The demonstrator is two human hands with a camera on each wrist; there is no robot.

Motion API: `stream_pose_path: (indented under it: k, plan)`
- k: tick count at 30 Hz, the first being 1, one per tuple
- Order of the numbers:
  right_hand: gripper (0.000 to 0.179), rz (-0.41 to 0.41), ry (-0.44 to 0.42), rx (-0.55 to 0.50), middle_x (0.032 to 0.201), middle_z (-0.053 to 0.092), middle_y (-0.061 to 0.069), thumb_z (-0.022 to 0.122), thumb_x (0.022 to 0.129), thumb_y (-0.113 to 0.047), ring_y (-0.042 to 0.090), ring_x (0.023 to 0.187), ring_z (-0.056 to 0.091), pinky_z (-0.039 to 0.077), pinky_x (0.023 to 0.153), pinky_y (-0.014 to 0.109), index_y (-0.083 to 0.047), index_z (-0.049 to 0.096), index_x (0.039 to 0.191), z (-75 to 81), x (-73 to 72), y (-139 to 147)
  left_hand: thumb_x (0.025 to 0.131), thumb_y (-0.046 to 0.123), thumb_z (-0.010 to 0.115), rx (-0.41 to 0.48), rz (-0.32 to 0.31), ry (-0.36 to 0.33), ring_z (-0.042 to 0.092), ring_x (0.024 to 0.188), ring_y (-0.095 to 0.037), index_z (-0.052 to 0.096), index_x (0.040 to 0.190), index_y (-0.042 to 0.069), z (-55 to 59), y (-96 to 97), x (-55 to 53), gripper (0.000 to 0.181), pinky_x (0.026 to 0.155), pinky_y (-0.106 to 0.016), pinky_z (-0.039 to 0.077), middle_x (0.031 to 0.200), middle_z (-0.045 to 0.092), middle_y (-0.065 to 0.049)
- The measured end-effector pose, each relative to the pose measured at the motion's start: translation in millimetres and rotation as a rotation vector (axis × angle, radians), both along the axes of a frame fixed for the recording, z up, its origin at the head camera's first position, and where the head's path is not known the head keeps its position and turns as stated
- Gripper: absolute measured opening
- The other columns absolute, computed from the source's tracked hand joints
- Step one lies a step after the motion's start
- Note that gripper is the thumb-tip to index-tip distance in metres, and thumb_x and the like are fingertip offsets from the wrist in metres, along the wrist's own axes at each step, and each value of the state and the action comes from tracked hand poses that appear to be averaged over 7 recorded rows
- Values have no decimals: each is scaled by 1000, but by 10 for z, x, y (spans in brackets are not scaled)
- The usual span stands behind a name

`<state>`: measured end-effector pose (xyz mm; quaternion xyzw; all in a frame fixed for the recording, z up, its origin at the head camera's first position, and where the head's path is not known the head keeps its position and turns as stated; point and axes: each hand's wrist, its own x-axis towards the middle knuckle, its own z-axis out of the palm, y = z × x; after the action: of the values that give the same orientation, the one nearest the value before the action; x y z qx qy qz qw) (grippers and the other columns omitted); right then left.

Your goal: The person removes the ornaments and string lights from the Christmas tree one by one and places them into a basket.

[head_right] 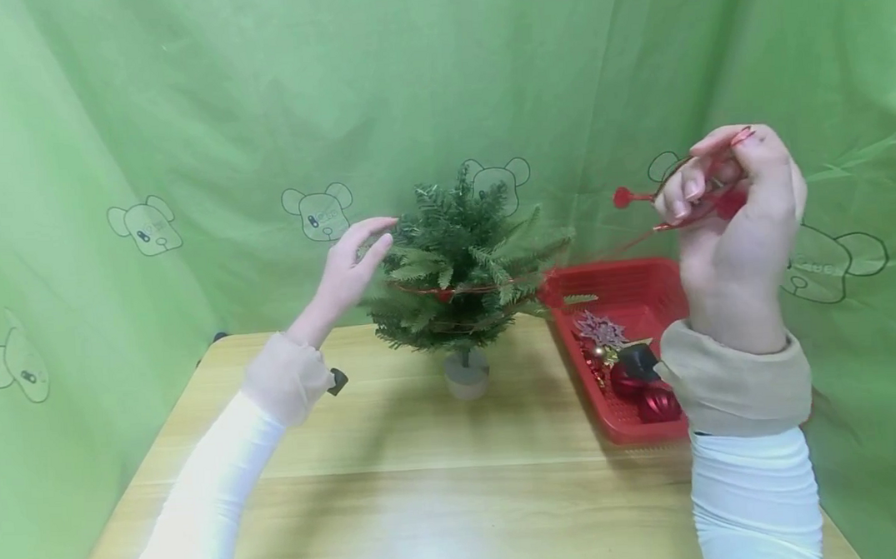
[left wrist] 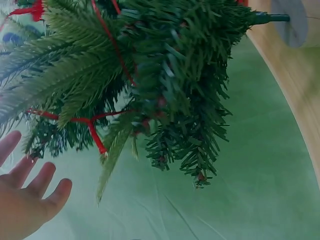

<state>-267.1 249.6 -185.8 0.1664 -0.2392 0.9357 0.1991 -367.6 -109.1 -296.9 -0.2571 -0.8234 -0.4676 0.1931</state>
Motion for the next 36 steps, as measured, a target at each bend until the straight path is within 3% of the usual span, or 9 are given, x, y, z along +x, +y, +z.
stream_pose_path:
  k: [5,9,14,17,23,26,32,36]
  plan:
    - [31,-126,92,257,53,46,21,31,96,10,28,47,32,24,42,32,22,52,76,-50,45,29,100,29,51,44,24,90,48,133,-22,57,133,10,-37,105,145,39,115,-40,37,142,53,-10]
    - [19,-139,95,540,64,58,19,49,94,9,25,54,43,41,48,27,24,58,87,-94,114,60,101,29,50,138,83,52,47,134,-22,59,131,11,-73,223,261,37,116,-44,33,142,53,-11]
    - [18,-201,53,838,67,58,10,58,93,1,20,61,46,41,50,23,19,61,97,-135,191,71,101,28,50,262,146,4,44,135,-23,61,129,11,-104,339,338,35,119,-47,24,141,53,-10]
    - [19,-230,40,887,67,57,9,59,93,-1,19,61,46,42,49,23,18,62,98,-150,210,70,101,27,49,290,173,8,42,135,-24,62,128,9,-116,374,346,35,119,-48,23,141,53,-9]
    - [20,-231,54,862,67,58,10,59,93,0,20,61,46,44,49,23,19,61,98,-164,208,91,101,26,49,291,230,5,42,133,-25,63,127,12,-140,393,332,33,115,-46,28,140,53,-7]
    - [19,-247,32,936,67,56,7,60,93,-1,18,62,45,43,49,23,17,62,99,-166,217,121,101,27,48,299,254,-14,42,133,-24,63,127,13,-144,399,342,33,115,-47,28,141,53,-6]
    - [22,-413,-188,1500,80,62,-15,56,98,-19,5,65,53,41,50,21,-10,68,114,-142,278,205,102,30,47,332,292,-50,42,132,-21,63,127,16,-124,423,336,33,115,-46,29,141,53,-3]
    - [27,-511,-189,1848,76,59,-10,56,98,-33,8,61,50,35,50,25,-18,66,117,-134,264,166,102,31,47,350,311,-44,43,131,-21,64,127,15,-80,462,309,33,114,-44,29,139,54,-4]
